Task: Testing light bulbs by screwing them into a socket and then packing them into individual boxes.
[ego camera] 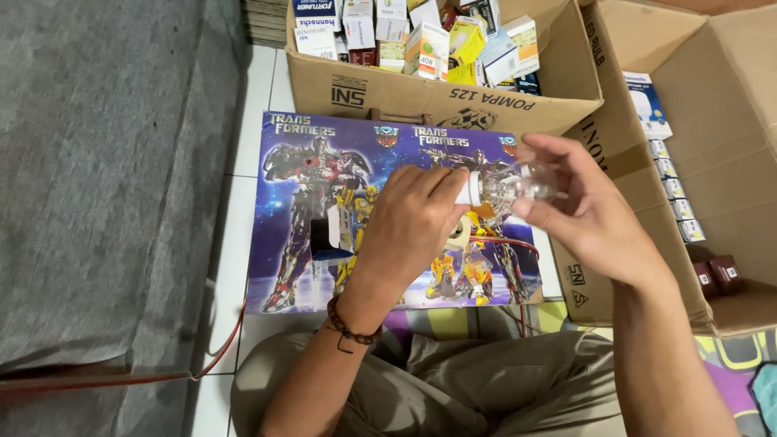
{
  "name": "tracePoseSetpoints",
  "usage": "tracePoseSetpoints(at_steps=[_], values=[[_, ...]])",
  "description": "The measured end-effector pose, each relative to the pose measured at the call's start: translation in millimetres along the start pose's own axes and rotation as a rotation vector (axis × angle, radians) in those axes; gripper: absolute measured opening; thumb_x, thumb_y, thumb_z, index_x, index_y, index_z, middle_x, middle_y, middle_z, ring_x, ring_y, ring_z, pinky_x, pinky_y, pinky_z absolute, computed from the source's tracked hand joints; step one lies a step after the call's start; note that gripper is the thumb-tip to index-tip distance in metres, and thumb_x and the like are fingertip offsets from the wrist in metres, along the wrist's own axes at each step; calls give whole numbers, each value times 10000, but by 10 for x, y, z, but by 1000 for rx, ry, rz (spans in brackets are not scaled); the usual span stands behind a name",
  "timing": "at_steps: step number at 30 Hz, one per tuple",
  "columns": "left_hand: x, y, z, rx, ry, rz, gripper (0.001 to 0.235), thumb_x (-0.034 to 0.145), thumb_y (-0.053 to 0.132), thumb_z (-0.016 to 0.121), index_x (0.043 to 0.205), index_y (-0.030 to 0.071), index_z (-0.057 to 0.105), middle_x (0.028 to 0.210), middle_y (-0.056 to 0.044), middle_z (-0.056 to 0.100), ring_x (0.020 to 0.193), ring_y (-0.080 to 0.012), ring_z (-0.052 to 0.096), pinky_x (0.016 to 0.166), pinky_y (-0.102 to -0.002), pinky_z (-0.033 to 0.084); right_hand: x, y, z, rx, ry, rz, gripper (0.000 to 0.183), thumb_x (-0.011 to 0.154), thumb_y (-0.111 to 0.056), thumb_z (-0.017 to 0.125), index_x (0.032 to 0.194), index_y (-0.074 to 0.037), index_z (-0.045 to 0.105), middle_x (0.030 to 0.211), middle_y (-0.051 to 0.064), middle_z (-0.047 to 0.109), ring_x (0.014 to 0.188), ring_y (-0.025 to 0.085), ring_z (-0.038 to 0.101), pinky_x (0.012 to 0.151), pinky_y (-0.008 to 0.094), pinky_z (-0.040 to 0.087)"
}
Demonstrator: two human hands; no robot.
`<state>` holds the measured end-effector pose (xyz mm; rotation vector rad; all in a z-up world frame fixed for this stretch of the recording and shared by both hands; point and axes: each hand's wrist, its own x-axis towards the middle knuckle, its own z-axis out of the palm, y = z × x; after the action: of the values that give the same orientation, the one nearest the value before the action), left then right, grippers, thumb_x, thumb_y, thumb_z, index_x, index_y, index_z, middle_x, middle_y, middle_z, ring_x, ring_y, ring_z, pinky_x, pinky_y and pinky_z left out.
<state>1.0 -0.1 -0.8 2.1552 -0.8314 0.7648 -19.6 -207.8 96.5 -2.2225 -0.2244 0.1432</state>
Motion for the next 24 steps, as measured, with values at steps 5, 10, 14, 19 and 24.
tracePoseSetpoints(at_steps=[5,10,14,19,24], values=[[3,17,-4,3,-2,2,574,722,130,966,1175,-19,645,1058,-138,713,930,-304,665,888,-433,541,-15,39,14,79,51,52,536,886,-89,693,1397,-105,531,1206,78,609,1030,142,578,855,277,494],[0,2,-3,16,4,-3,591,708,138,971,1182,-20,655,1069,-142,721,938,-315,675,893,-439,550,24,15,5,6,-5,124,599,888,-253,650,1454,-122,500,1287,63,639,1137,148,624,960,302,530],[4,4,-11,9,-4,-5,568,726,127,965,1171,-12,640,1042,-126,703,921,-303,660,886,-431,538,-23,43,19,44,13,29,528,875,-81,711,1386,-89,577,1115,47,628,896,118,562,775,255,458],[-9,0,4,15,-2,-4,579,731,128,961,1191,-15,641,1072,-131,707,935,-315,660,890,-441,532,9,-2,23,41,1,-41,756,760,-70,791,1447,-85,477,1434,89,555,1228,188,587,1081,315,497],[0,1,-1,6,-8,-7,563,741,129,956,1182,-15,636,1034,-125,706,907,-299,662,890,-437,541,20,75,40,24,36,188,425,919,-208,708,1323,-125,605,933,9,603,739,101,507,617,246,424]])
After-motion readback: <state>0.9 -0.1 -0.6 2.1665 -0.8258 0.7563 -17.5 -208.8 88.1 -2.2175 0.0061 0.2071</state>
